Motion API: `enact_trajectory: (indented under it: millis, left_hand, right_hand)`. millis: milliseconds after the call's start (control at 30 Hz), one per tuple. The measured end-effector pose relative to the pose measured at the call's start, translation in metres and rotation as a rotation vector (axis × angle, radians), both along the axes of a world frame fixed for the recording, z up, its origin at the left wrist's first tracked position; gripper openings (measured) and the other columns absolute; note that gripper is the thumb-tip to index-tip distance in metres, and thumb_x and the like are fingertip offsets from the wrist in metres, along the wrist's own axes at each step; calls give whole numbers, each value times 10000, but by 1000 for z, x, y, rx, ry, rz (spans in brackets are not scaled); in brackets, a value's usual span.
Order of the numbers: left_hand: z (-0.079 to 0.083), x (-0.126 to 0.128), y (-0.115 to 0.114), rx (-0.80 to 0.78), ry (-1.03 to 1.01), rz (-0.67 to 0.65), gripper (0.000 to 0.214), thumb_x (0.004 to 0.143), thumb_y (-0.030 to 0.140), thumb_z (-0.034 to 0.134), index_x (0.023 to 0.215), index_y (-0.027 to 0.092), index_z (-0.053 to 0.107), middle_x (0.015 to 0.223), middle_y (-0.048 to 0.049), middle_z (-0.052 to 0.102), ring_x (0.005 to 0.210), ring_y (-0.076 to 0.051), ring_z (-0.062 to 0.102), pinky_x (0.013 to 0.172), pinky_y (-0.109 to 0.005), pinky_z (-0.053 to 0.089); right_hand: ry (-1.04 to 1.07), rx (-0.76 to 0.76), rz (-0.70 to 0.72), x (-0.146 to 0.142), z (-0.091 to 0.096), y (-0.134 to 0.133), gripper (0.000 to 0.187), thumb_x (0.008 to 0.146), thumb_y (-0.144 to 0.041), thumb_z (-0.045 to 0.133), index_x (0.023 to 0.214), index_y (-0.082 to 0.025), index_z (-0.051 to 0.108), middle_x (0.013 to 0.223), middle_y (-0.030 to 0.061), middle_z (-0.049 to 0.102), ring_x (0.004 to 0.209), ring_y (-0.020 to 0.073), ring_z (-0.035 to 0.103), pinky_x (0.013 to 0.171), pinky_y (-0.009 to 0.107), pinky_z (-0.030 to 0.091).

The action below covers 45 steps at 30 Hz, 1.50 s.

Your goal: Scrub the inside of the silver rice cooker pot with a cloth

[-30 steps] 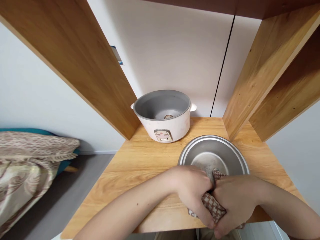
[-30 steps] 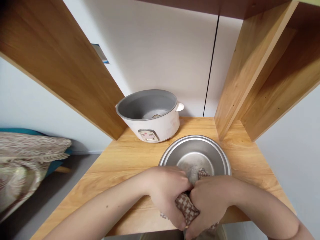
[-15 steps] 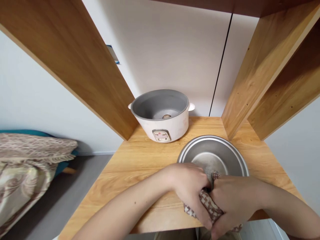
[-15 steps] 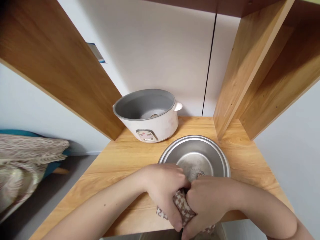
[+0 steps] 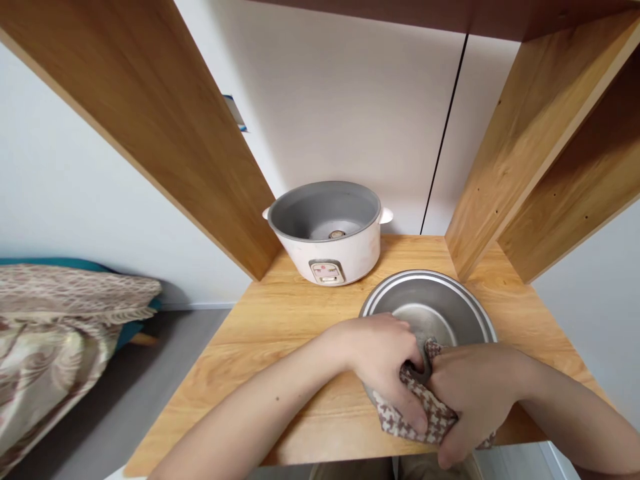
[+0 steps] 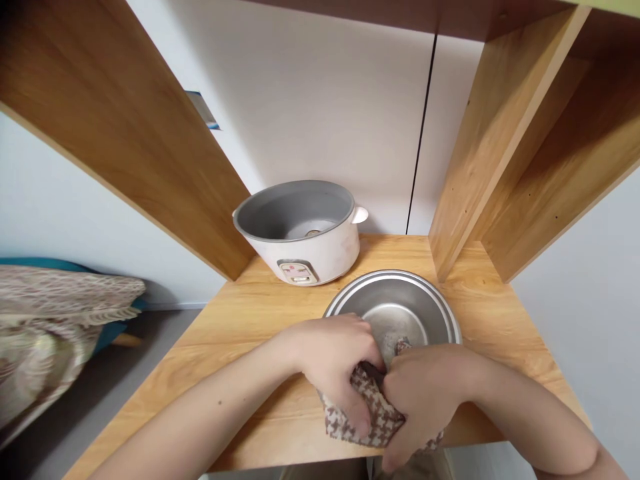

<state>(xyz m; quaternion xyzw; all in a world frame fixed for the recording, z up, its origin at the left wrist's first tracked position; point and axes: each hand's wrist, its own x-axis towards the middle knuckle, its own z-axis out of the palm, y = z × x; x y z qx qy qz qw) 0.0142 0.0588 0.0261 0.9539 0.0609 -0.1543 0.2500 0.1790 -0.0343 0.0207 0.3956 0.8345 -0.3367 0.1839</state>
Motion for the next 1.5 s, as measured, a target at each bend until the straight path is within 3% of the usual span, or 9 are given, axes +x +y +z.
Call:
enact_trajectory:
  millis: [167, 300, 467, 600, 767, 1000, 1267, 1500]
  left_hand:
    - [-3, -1, 3, 139, -228, 62, 594, 663, 821, 617, 746, 247, 747, 695, -44, 747, 601, -192, 638, 533, -306, 359]
    - [-3, -2, -17, 143, 3, 107, 723, 574, 899, 575, 682, 204, 742, 604, -78, 707, 482, -201, 575, 488, -328, 381]
    - [-2, -1, -30, 95, 131, 72, 664, 557, 819, 667, 666, 170, 758, 590, -92, 702, 474, -199, 569, 532, -340, 468]
    - [-3, 1, -24, 56, 120, 71, 589, 564, 771, 699, 619, 185, 729, 560, -59, 680, 440, -164, 530, 470, -304, 429]
    - [0, 2, -19, -32, 140, 36, 493, 604, 690, 726, 548, 205, 658, 514, -10, 637, 413, -133, 473, 456, -285, 417]
    - [0, 3, -19, -18, 182, 68, 532, 584, 740, 682, 611, 209, 693, 531, -23, 641, 444, -159, 506, 460, -296, 433]
    - [1, 4, -19, -18, 201, 80, 535, 587, 734, 691, 633, 202, 724, 541, -25, 648, 445, -152, 483, 510, -303, 436]
    - [1, 4, -20, -3, 204, 78, 577, 591, 747, 673, 705, 187, 754, 611, -48, 694, 458, -159, 487, 493, -308, 431]
  right_hand:
    - [102, 104, -96, -6, -2, -4, 434, 765, -605, 588, 704, -194, 713, 639, 31, 642, 589, 169, 496, 562, 288, 383]
    - [73, 62, -112, -8, 0, -3, 419, 752, -591, 592, 682, -195, 712, 644, 32, 661, 579, 172, 514, 563, 297, 394]
    - [-8, -52, -102, -10, 5, 3, 476, 721, -640, 612, 691, -182, 736, 630, 38, 668, 572, 174, 535, 577, 298, 418]
    - [66, 16, -46, -6, -1, 3, 476, 729, -634, 629, 781, -182, 768, 698, 36, 704, 604, 170, 552, 589, 289, 409]
    - [112, 161, -50, -3, -7, 0, 449, 690, -628, 683, 711, -183, 738, 624, 12, 656, 562, 150, 504, 539, 287, 352]
    - [-24, -119, -91, -8, 3, 6, 446, 735, -627, 639, 793, -201, 758, 700, 20, 695, 670, 189, 598, 649, 295, 437]
    - [72, 91, -30, -5, -3, 5, 500, 697, -678, 659, 697, -184, 739, 603, 14, 642, 546, 150, 494, 546, 287, 366]
    - [-18, -71, -47, -6, 2, 8, 509, 738, -677, 637, 776, -186, 768, 695, 33, 695, 644, 181, 570, 649, 292, 423]
